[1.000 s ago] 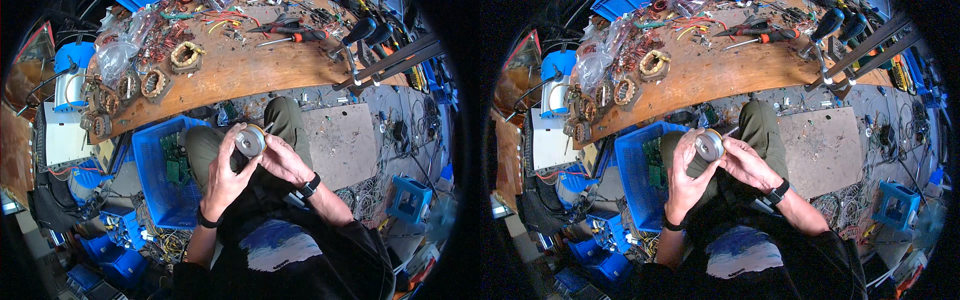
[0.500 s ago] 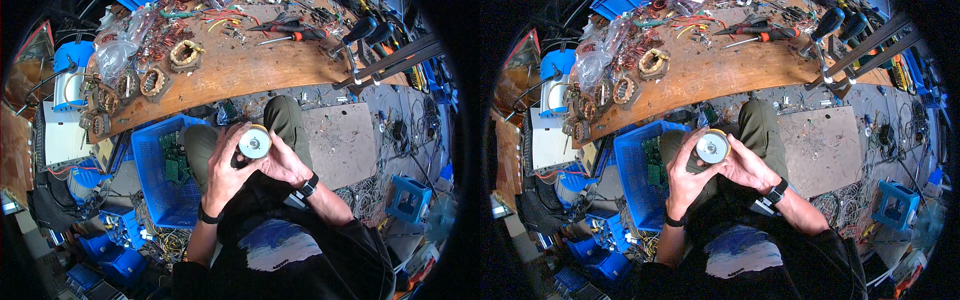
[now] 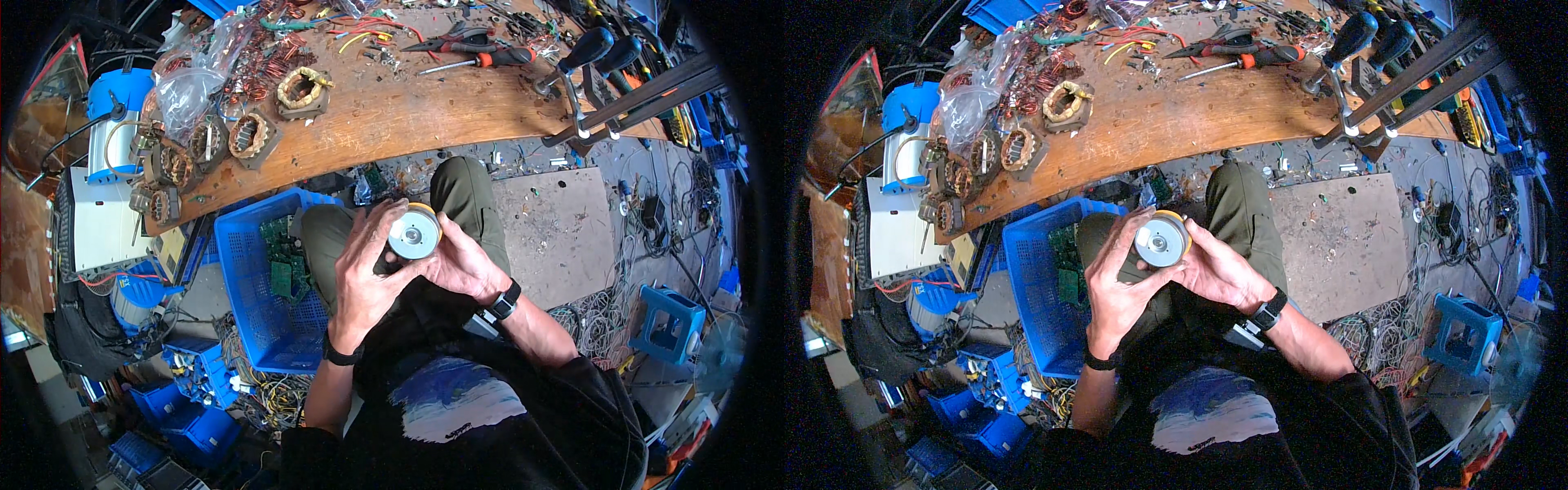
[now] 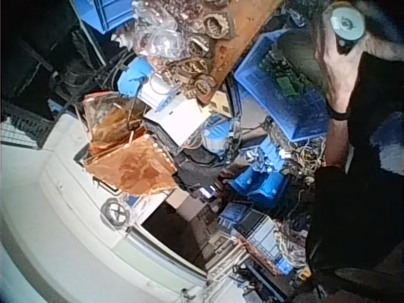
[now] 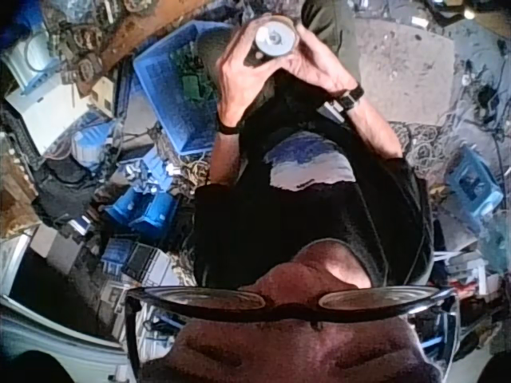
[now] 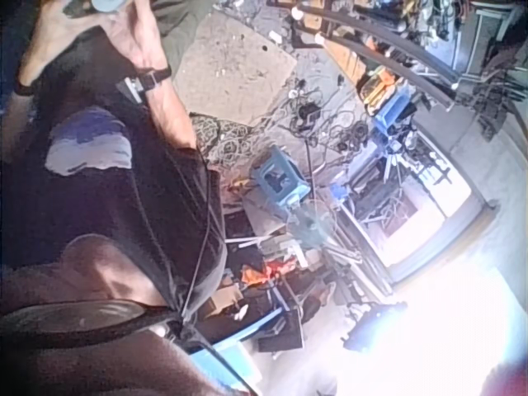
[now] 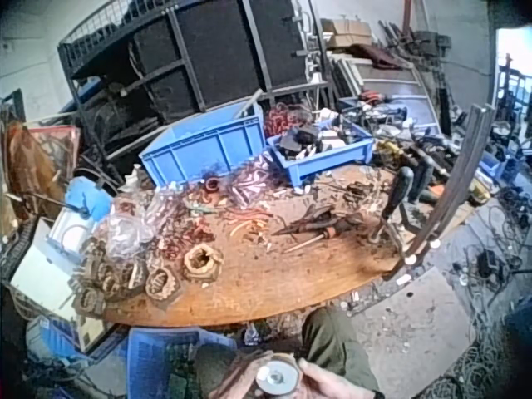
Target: The person walks through a cluttered workshop and sits on the floor. They then move to a workbench and pick up a small cylindrical electrical component, using a screwdriver to remove a screw from its center. They proceed to pick up a larger circular stator component and use pliers to pull out a pin from its center.
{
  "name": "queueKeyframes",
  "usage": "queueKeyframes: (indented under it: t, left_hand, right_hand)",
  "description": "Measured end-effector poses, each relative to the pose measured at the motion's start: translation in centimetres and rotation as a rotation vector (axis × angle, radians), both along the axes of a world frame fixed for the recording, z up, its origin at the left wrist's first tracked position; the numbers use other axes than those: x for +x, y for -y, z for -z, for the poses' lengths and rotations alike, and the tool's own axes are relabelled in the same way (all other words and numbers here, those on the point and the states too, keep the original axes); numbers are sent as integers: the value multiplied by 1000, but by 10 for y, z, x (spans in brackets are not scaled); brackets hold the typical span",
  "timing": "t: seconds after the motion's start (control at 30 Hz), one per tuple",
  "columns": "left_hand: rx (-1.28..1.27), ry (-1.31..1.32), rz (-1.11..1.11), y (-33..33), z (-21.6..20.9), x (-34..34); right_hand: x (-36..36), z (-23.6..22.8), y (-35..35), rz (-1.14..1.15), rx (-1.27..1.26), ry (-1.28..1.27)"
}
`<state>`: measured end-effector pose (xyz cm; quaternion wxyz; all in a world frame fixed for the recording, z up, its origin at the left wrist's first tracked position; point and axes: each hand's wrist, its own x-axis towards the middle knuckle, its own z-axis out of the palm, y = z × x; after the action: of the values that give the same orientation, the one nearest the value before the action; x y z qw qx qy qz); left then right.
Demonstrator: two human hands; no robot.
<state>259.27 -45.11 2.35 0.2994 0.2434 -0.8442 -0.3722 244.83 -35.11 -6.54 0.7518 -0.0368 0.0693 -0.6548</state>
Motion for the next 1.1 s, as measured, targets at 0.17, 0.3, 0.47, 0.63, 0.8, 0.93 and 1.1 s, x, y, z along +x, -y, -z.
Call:
queueKeyframes:
  t: [0.17, 0.3, 0.47, 0.63, 0.8, 0.93, 1.1]
  left_hand:
    - [33, -21, -23, -1, 1, 2]
    - [33, -64, -49, 0, 3, 6]
    - [76, -32, -64, 1, 2, 12]
    - [163, -70, -57, 1, 8, 17]
    - [151, -49, -45, 3, 13, 21]
    - [250, -53, -64, 2, 19, 28]
    - [333, -103, -13, 5, 27, 33]
  right_hand:
    - [2, 4, -3, 56, 130, -48]
    - [-1, 0, -3, 146, 50, -128]
    - [-2, -7, -6, 210, 67, -260]
    - [-5, -13, -5, 201, 43, -424]
    - [-8, -26, -4, 220, 59, -591]
    - [-9, -20, -4, 199, 40, -674]
    - [-10, -31, -5, 198, 23, -766]
